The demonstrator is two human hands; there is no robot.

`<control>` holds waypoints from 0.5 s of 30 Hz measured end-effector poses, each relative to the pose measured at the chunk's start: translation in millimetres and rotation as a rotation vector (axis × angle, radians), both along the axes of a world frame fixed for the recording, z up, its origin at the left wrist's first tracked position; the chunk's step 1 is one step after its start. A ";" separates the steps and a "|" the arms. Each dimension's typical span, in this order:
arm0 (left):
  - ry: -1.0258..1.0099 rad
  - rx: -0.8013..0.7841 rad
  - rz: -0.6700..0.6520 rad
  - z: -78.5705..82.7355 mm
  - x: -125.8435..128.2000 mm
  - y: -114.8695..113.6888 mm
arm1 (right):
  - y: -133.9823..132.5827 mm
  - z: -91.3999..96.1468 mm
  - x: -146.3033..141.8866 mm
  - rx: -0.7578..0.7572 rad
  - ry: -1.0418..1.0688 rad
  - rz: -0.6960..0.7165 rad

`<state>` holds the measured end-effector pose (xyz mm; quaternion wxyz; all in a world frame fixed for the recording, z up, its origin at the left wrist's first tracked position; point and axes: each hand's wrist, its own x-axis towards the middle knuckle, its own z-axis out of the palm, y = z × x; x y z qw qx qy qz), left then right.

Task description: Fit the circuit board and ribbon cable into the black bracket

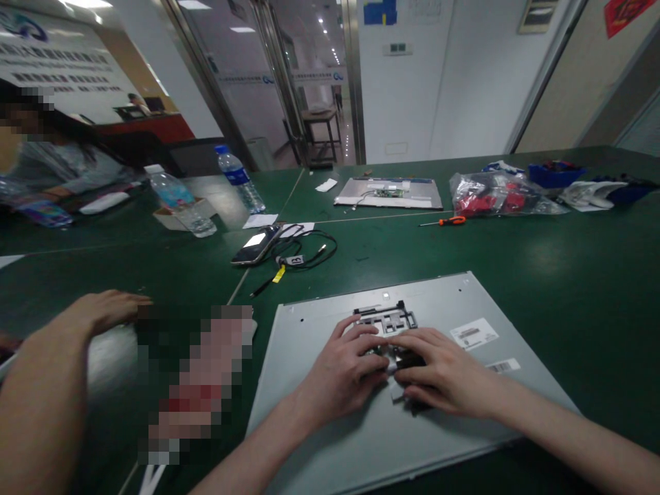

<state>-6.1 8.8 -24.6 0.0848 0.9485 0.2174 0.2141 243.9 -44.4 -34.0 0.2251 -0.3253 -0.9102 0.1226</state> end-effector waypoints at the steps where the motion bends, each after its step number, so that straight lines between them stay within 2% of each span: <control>1: 0.002 -0.005 0.002 0.7 0.1 -0.3 | 0.1 -1.0 0.2 0.009 0.011 -0.002; 7: 0.000 -0.046 -0.005 3.1 1.2 -2.0 | 1.9 -6.6 0.1 0.049 0.074 -0.034; 15: 0.025 -0.102 0.011 4.6 2.1 -0.9 | -0.1 0.8 -1.0 0.034 0.023 0.004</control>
